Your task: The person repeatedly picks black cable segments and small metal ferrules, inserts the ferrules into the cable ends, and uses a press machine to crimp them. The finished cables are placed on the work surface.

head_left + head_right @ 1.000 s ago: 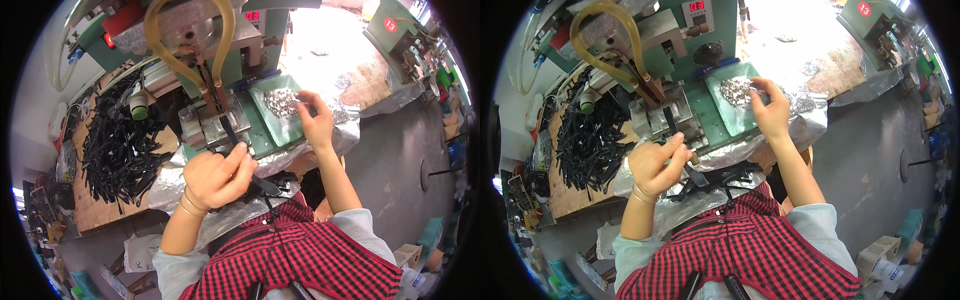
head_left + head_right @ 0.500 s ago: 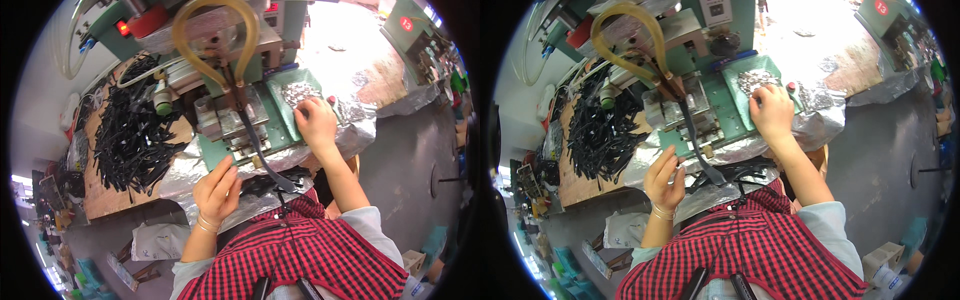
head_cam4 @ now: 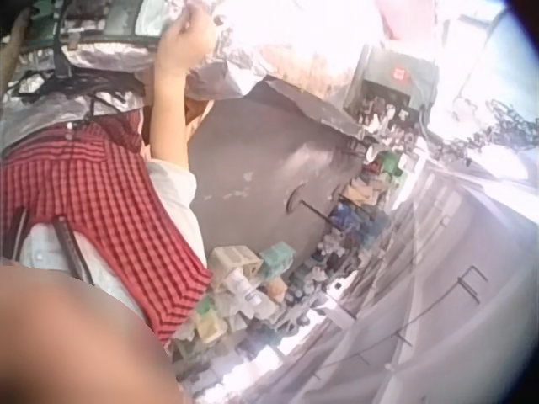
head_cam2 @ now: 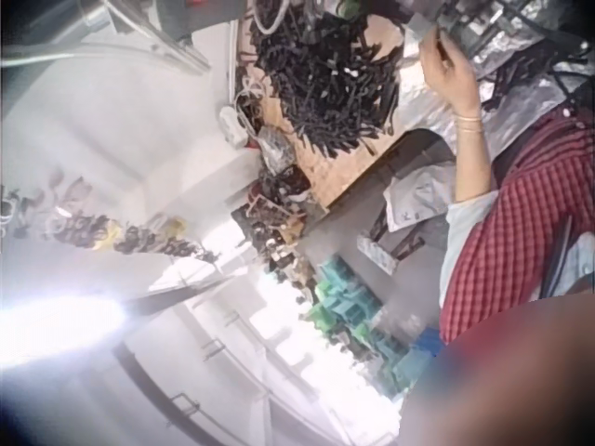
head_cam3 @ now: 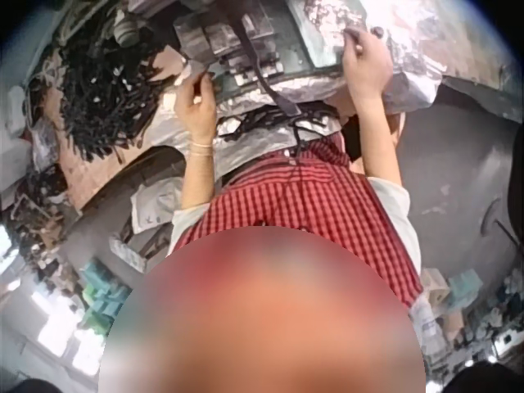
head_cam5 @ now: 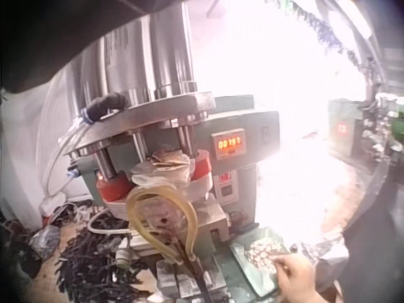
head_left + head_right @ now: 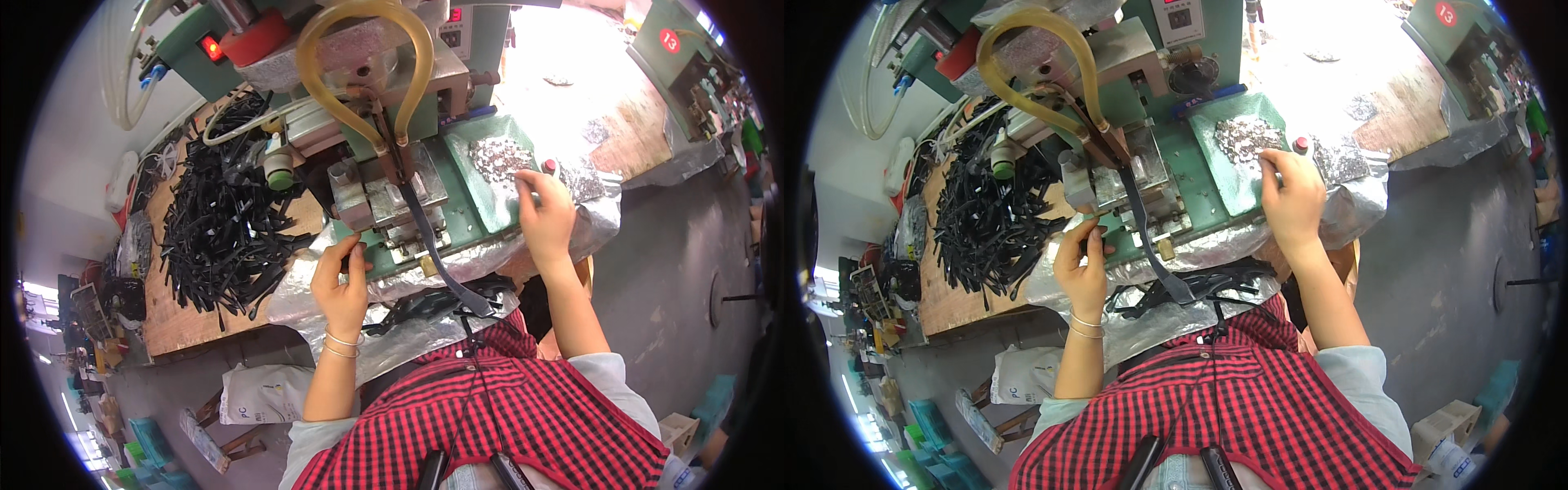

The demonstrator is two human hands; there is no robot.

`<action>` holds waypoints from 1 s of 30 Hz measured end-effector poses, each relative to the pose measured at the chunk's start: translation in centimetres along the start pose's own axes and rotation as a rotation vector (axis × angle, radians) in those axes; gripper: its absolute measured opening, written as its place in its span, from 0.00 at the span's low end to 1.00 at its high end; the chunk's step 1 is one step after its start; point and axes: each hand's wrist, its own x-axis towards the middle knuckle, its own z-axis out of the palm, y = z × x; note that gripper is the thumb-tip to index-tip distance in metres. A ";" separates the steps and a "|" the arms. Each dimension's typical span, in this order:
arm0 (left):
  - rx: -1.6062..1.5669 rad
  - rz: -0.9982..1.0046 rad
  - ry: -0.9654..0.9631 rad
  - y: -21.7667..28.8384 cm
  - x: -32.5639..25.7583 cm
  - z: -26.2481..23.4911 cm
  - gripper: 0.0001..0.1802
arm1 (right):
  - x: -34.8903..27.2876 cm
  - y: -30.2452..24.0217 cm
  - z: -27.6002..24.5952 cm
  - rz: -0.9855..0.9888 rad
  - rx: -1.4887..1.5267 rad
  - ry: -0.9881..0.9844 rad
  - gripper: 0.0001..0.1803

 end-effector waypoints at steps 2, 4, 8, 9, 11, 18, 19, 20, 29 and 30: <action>-0.071 -0.123 0.003 -0.2 -0.6 0.3 0.08 | -0.6 0.9 -1.6 -0.083 -0.103 0.052 0.06; -0.117 -0.167 -0.009 -0.4 -0.7 -0.3 0.09 | -1.0 1.4 -2.5 0.005 -0.054 0.054 0.07; -0.220 -0.250 -0.035 0.1 -0.8 -1.8 0.10 | -0.6 -0.5 -2.9 0.053 0.133 0.053 0.08; -0.261 -0.284 -0.052 0.8 -0.8 -2.2 0.10 | -0.3 -1.8 -2.8 0.033 0.209 0.042 0.09; -0.324 -0.312 -0.088 2.3 -0.3 -2.5 0.09 | 0.8 -4.7 -2.5 -0.033 0.344 0.011 0.09; -0.431 -0.364 -0.219 4.6 -0.9 -1.2 0.11 | 4.3 -10.3 3.5 -0.023 0.774 -0.090 0.11; -0.458 -0.361 -0.249 4.8 -1.2 -1.1 0.12 | 4.1 -10.7 3.8 0.008 0.811 -0.100 0.12; -0.486 -0.357 -0.279 5.2 -1.3 -1.1 0.12 | 3.8 -11.2 3.7 0.039 0.847 -0.109 0.13; -0.696 -0.688 -0.632 12.1 2.7 2.5 0.24 | 3.0 -12.2 3.3 0.292 1.085 -0.218 0.24; -0.694 -0.692 -0.632 12.2 2.7 2.5 0.23 | 3.3 -12.7 2.9 0.313 1.098 -0.241 0.25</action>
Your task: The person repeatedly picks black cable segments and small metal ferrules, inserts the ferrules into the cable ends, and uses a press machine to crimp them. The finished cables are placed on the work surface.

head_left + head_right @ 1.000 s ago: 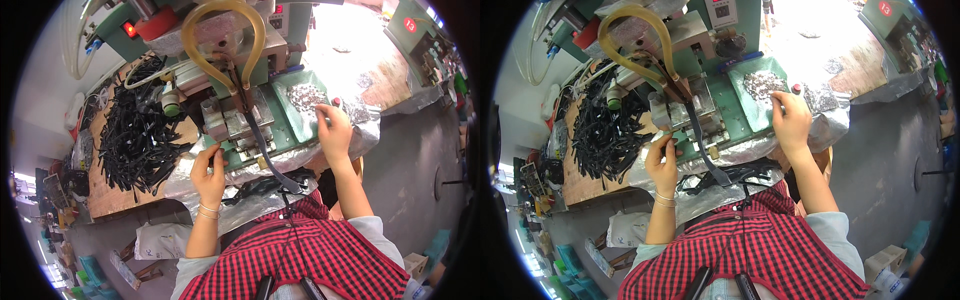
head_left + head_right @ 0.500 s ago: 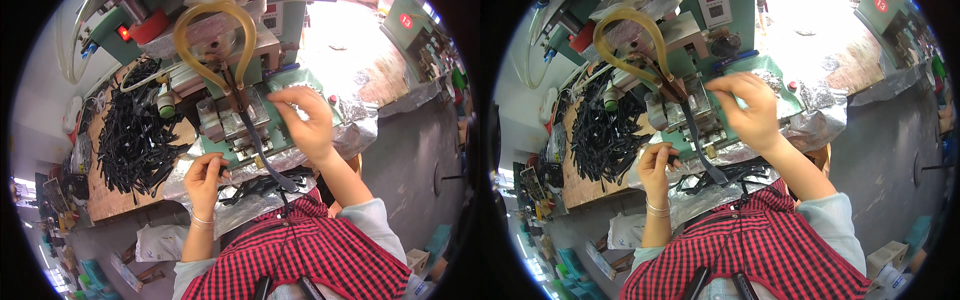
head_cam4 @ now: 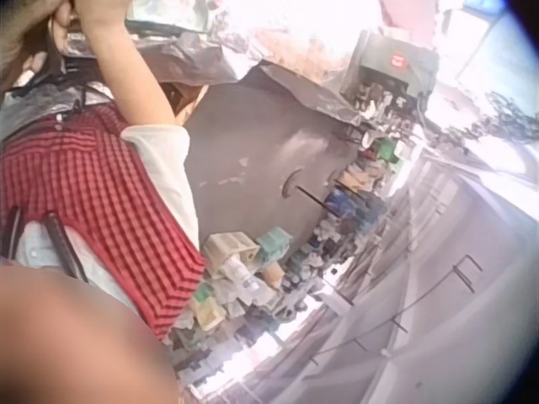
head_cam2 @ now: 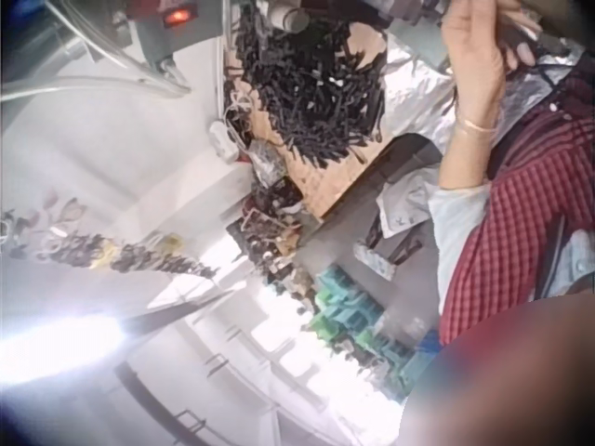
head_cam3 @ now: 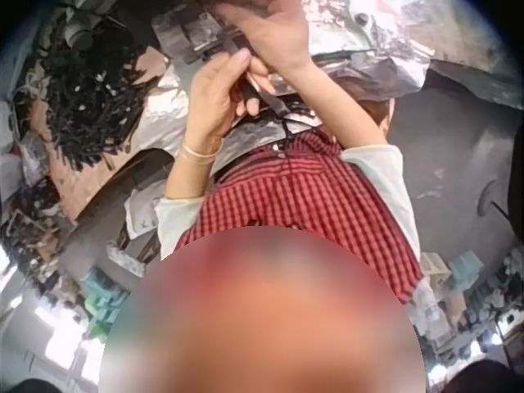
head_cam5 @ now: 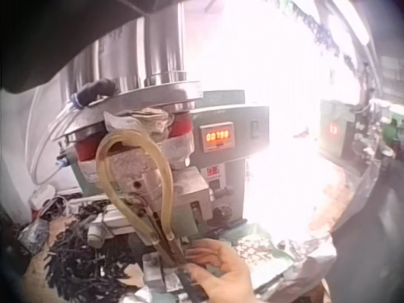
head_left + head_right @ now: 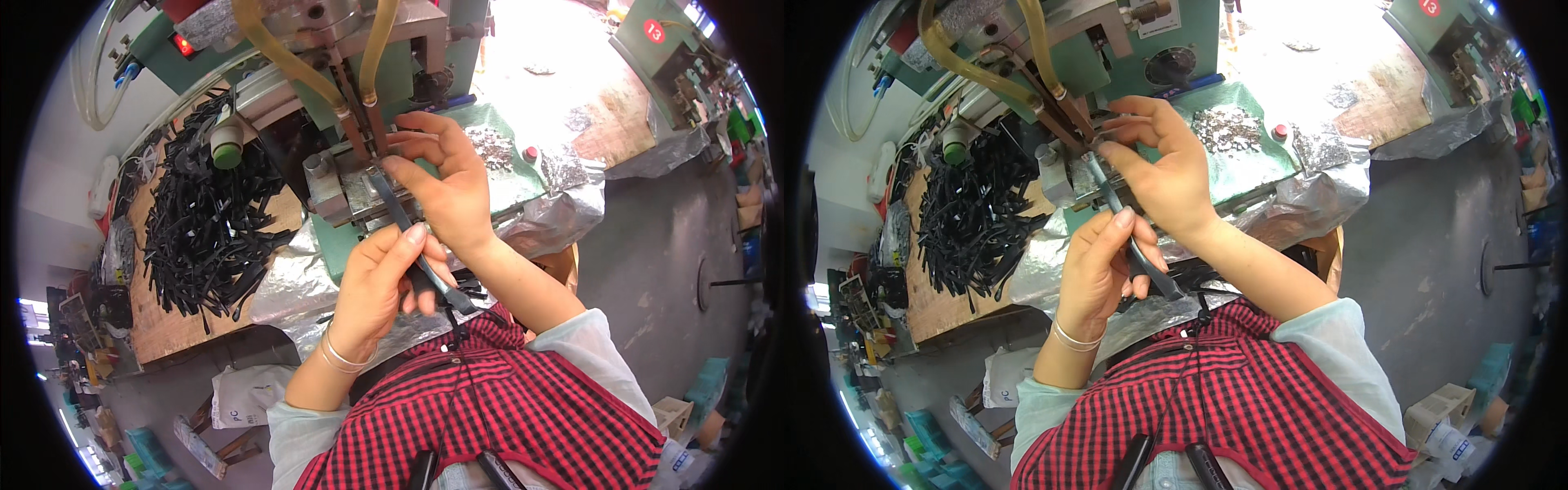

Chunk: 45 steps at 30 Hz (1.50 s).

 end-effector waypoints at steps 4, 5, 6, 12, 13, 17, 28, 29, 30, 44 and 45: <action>0.014 0.023 0.070 -0.5 -1.9 -0.4 0.20 | -0.1 -1.8 1.2 -0.022 0.012 0.006 0.27; 0.031 0.048 0.072 -0.8 -2.5 -0.6 0.19 | -0.6 -2.5 1.2 0.043 0.087 0.025 0.27; 0.041 0.070 0.087 -0.9 -3.2 -1.0 0.19 | -1.3 -3.4 1.3 0.053 0.026 0.004 0.28; 0.027 0.060 0.018 -0.1 -5.0 -0.3 0.14 | -3.8 -5.8 -1.4 -0.241 -0.483 -0.276 0.10; 0.088 0.067 -0.002 -0.2 -4.8 -0.3 0.13 | -4.4 -5.8 -1.7 -0.172 -0.453 -0.369 0.08; 0.339 0.367 0.238 0.4 -4.5 -1.3 0.06 | -5.5 -4.9 -1.8 -0.264 -0.473 -0.279 0.06; 0.751 0.805 0.381 1.6 -4.1 -1.7 0.15 | -6.7 -4.1 -0.8 -0.541 -0.643 -0.249 0.08; 0.734 0.814 0.376 1.5 -4.0 -1.8 0.14 | -6.8 -4.0 -0.9 -0.556 -0.674 -0.248 0.08; 0.719 0.808 0.382 1.4 -3.9 -1.8 0.14 | -6.9 -4.0 -0.9 -0.557 -0.691 -0.247 0.08; 0.611 0.756 0.411 1.0 -3.5 -1.9 0.09 | -7.1 -3.4 -0.4 -0.548 -0.651 -0.230 0.07; 0.616 0.753 0.411 0.9 -3.5 -1.9 0.09 | -7.1 -3.4 -0.4 -0.547 -0.646 -0.226 0.07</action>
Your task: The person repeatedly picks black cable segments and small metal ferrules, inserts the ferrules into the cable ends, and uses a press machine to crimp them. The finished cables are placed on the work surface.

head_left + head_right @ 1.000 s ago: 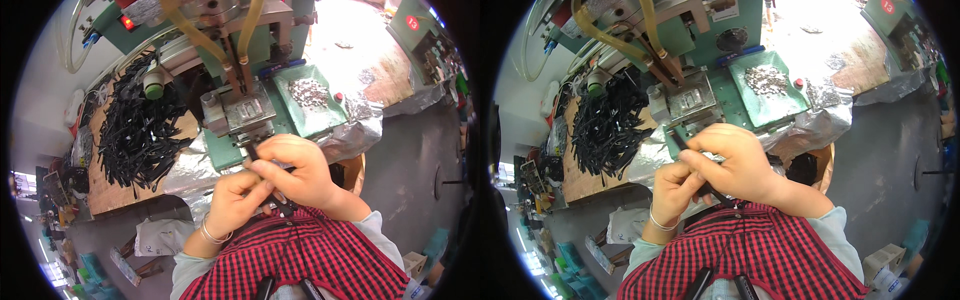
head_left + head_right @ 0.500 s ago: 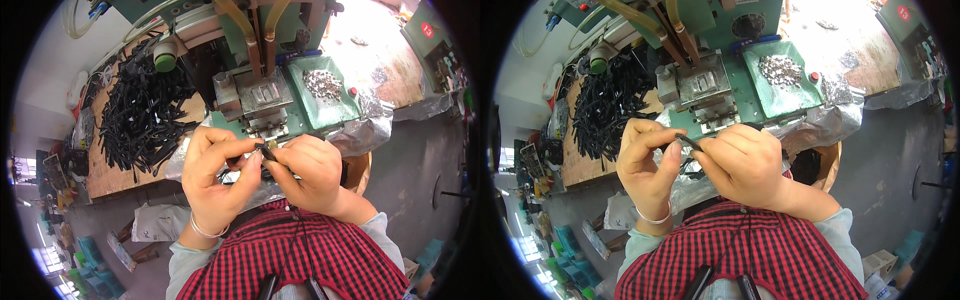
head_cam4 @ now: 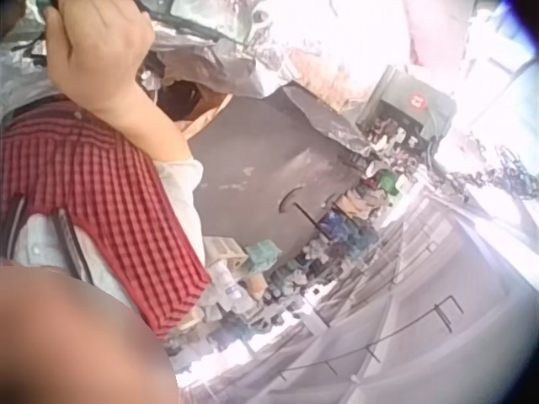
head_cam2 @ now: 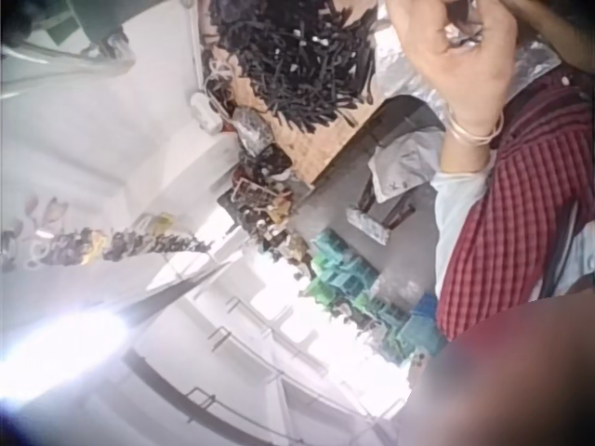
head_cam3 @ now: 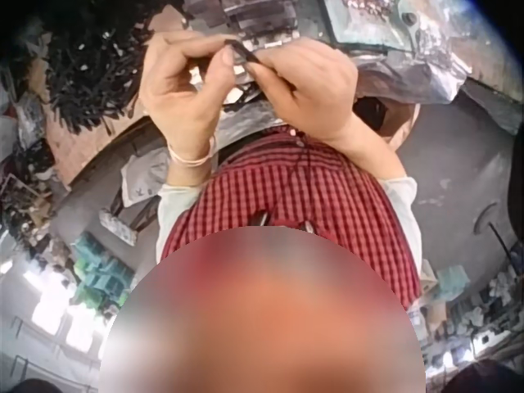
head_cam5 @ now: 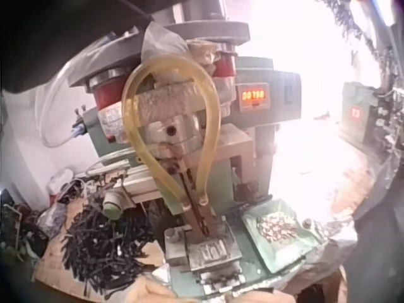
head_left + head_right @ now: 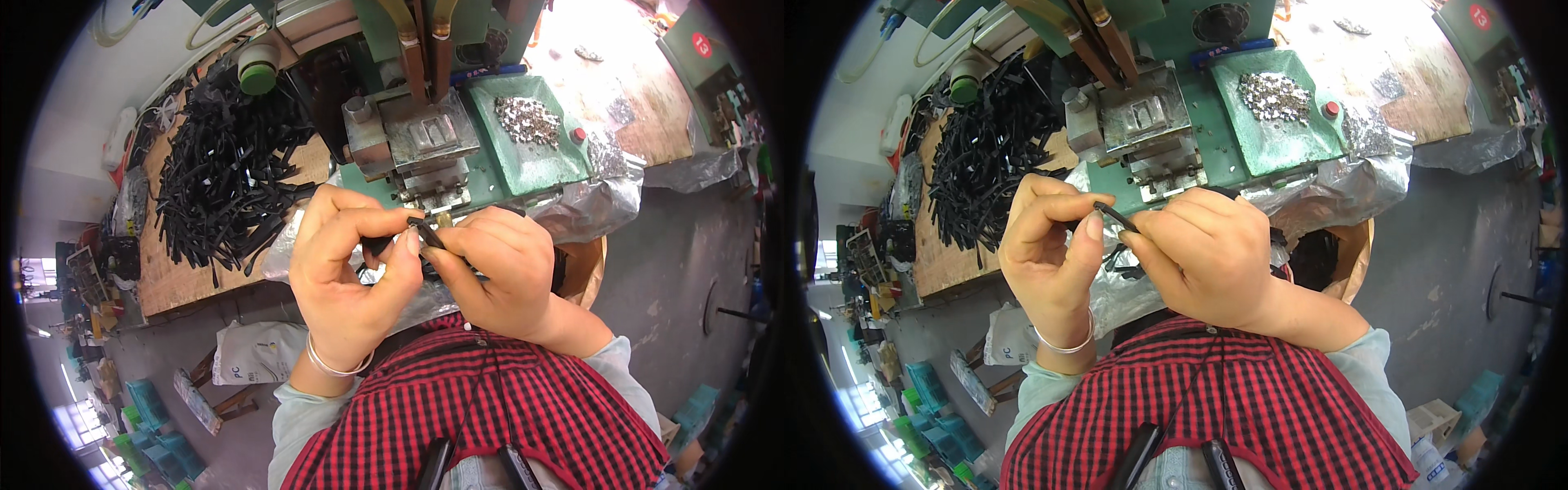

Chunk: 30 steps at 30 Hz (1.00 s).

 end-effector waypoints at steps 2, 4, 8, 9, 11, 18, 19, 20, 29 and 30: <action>0.011 -0.003 -0.006 -0.1 0.0 0.0 0.09 | -0.1 0.1 0.1 0.005 0.007 0.011 0.07; 0.000 -0.022 -0.002 -0.1 0.0 -0.1 0.09 | -0.1 0.0 0.1 0.021 0.018 -0.010 0.07; -0.031 -0.058 0.010 -0.4 -0.1 0.0 0.09 | -0.1 0.0 0.1 0.055 0.036 -0.030 0.06; -0.029 -0.062 0.009 -0.5 -0.1 0.0 0.09 | -0.1 0.0 0.1 0.067 0.049 -0.039 0.06; -0.023 -0.070 0.007 -0.7 -0.2 0.0 0.10 | -0.2 0.0 0.1 0.091 0.075 -0.057 0.06; 0.305 -0.131 0.124 -2.5 1.3 -4.1 0.13 | -0.6 0.2 -2.2 0.766 0.751 -0.283 0.11; 0.581 -0.093 0.136 -4.1 2.4 -6.3 0.15 | -0.6 0.3 -2.5 0.806 0.837 -0.289 0.11; 0.914 0.046 0.028 -7.2 3.1 -8.8 0.15 | -0.4 0.3 -2.7 0.849 0.919 -0.293 0.11; 1.460 0.231 -0.306 -19.8 4.9 -16.4 0.09 | -0.6 0.2 -3.1 0.937 1.059 -0.286 0.12; 1.563 0.180 -0.345 -18.7 4.8 -15.8 0.11 | -0.9 0.3 -2.9 0.929 1.016 -0.264 0.12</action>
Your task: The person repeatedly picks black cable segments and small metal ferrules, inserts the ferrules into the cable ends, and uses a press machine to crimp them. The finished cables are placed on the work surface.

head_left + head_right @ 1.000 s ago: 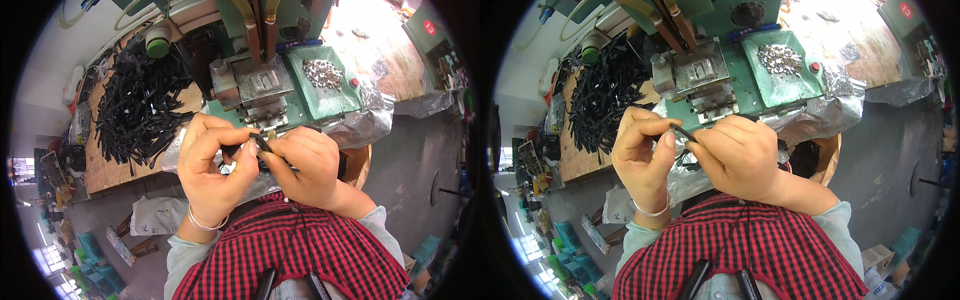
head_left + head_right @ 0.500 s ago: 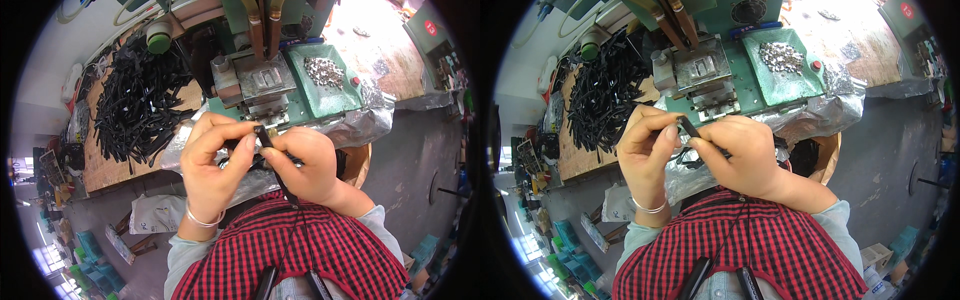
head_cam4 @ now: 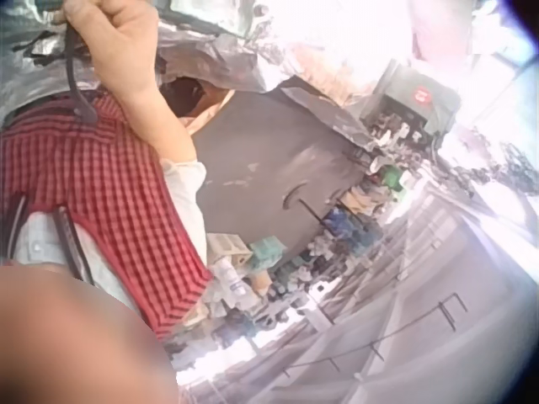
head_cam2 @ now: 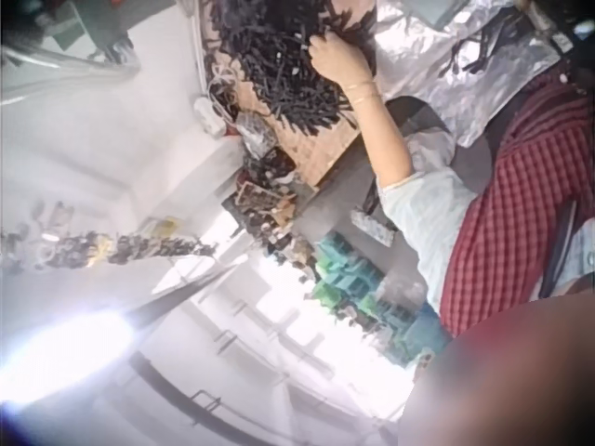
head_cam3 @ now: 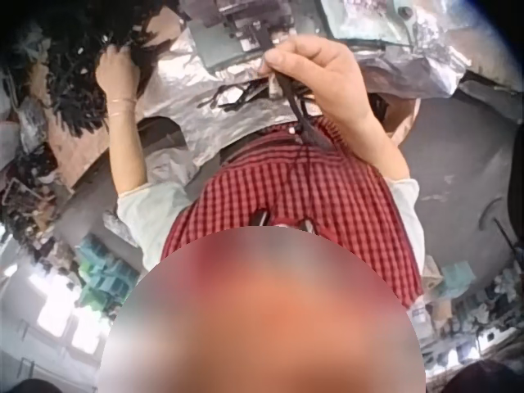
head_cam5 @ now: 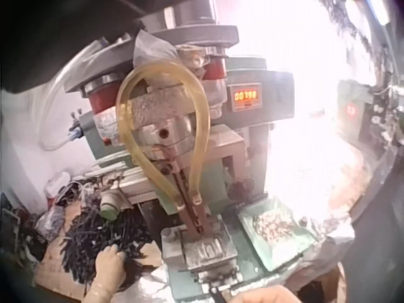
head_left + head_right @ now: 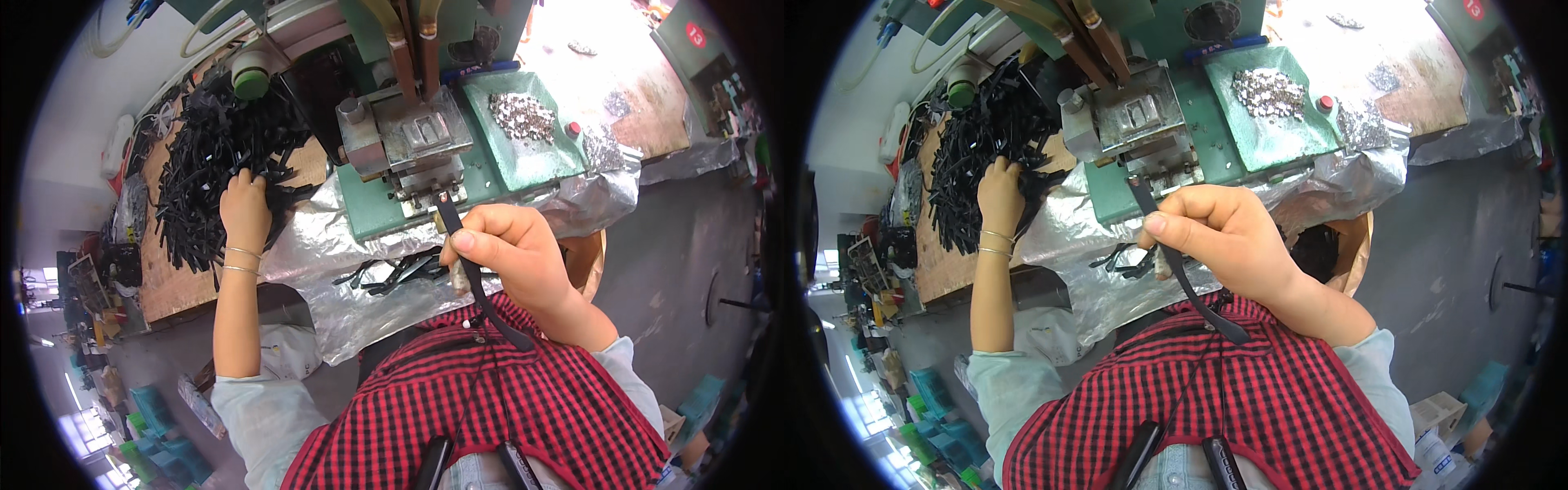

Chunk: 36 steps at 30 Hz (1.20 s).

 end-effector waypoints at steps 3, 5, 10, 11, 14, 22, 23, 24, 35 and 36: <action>0.062 0.077 -0.029 -0.9 0.3 1.0 0.11 | 0.3 0.9 -1.4 -0.137 -0.619 0.022 0.13; -0.024 0.081 -0.047 -2.6 0.6 0.9 0.08 | -0.1 1.0 -2.0 -0.281 -1.113 -0.058 0.14; -0.246 0.087 0.334 -1.4 3.4 -2.1 0.07 | 2.7 0.2 -8.6 -0.408 -1.065 0.520 0.10; -0.262 0.092 0.411 -0.6 4.2 -2.9 0.08 | 4.0 0.6 -10.0 -0.450 -1.003 0.508 0.09; -0.683 -0.237 0.532 1.2 5.4 -1.9 0.04 | 5.8 1.8 -11.8 -0.462 -1.265 0.428 0.11; -1.966 -0.453 0.394 12.9 -0.7 -16.2 0.12 | 4.0 1.9 -13.5 -0.499 -1.092 0.751 0.10; -2.090 -0.417 0.192 14.2 -1.5 -17.7 0.13 | 3.6 1.8 -13.5 -0.442 -1.118 0.780 0.09; -2.190 -0.398 -0.107 15.0 -1.5 -18.8 0.14 | 3.4 1.9 -13.5 -0.381 -1.147 0.812 0.09; -2.518 -0.529 -0.928 18.4 3.4 -20.7 0.23 | 4.4 3.2 -12.9 -0.448 -1.564 0.811 0.06; -2.520 -0.546 -0.907 18.7 3.5 -20.6 0.24 | 4.4 3.1 -12.7 -0.476 -1.577 0.807 0.06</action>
